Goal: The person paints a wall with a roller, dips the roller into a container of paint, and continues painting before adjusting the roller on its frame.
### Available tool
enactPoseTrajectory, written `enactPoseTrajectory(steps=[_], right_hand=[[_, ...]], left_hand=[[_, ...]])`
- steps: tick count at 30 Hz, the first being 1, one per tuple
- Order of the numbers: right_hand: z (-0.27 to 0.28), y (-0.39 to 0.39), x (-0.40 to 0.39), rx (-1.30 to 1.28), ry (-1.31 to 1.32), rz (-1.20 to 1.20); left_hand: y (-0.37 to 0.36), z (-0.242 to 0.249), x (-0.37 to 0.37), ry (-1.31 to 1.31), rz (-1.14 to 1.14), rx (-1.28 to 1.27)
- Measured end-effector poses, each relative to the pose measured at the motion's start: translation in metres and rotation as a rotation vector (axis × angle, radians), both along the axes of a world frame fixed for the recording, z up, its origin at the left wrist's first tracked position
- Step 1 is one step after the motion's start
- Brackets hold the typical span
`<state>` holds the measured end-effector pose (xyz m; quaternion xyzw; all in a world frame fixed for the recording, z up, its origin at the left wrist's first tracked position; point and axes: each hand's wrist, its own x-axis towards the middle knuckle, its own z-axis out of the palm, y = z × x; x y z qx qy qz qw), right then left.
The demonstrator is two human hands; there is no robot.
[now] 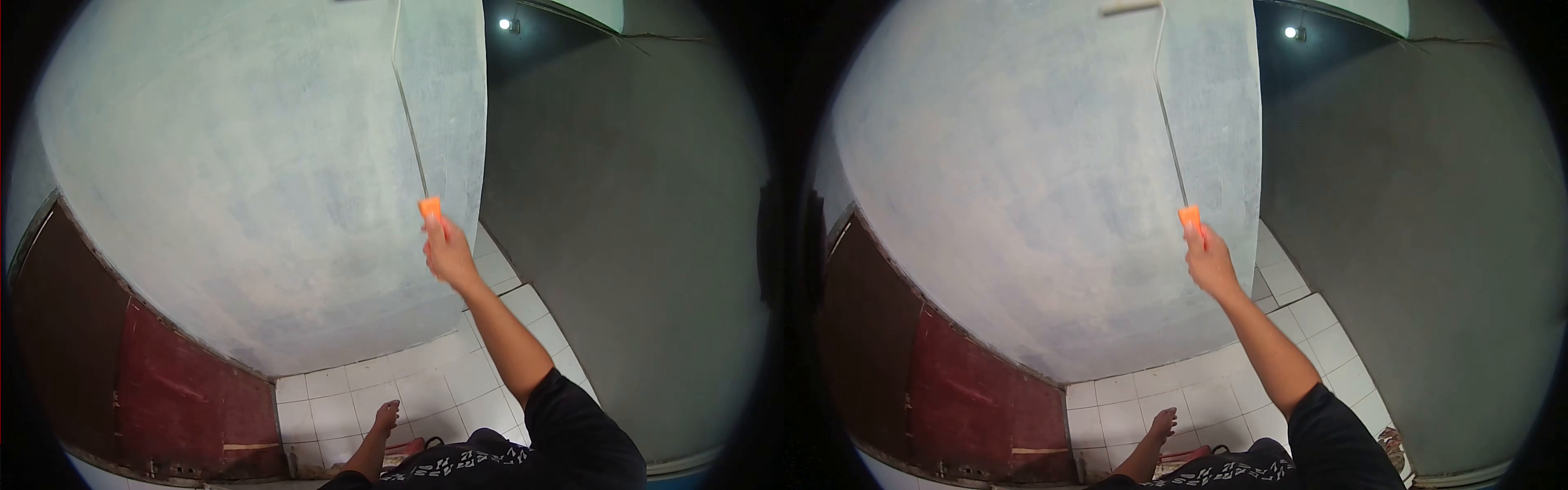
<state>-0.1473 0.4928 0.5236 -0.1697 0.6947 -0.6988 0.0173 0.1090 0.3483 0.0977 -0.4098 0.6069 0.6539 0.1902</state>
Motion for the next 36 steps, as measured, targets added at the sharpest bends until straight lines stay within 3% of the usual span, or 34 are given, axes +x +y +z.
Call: enactPoseTrajectory(steps=[5, 8, 10, 14, 19, 23, 26, 30, 36], right_hand=[[-0.168, 0.008, 0.031, 0.086, 0.084, -0.093], [-0.254, 0.032, 0.080, 0.157, -0.163, -0.021], [-0.276, 0.045, 0.101, 0.137, -0.208, 0.006], [-0.255, 0.039, 0.076, 0.157, -0.078, -0.004], [-0.145, -0.015, 0.011, 0.025, 0.143, -0.011], [-0.012, -0.039, -0.020, 0.083, 0.123, -0.014], [0.022, -0.048, -0.031, 0.081, 0.091, -0.028], [-0.057, -0.052, -0.021, 0.123, 0.224, -0.108], [-0.253, -0.006, 0.080, 0.240, 0.157, -0.123]], left_hand=[[0.007, -0.006, 0.001, 0.025, 0.056, 0.000], [0.007, -0.002, -0.003, 0.011, 0.039, 0.027], [0.011, -0.003, 0.003, -0.008, 0.056, 0.035], [0.009, 0.006, 0.003, 0.005, 0.130, 0.026], [0.001, 0.013, -0.002, 0.050, 0.181, 0.033], [-0.003, 0.013, 0.000, 0.068, 0.191, 0.031], [-0.002, 0.015, 0.006, 0.064, 0.202, 0.031], [0.001, 0.016, 0.012, 0.061, 0.217, 0.050], [-0.004, 0.023, -0.008, 0.117, 0.170, 0.005]])
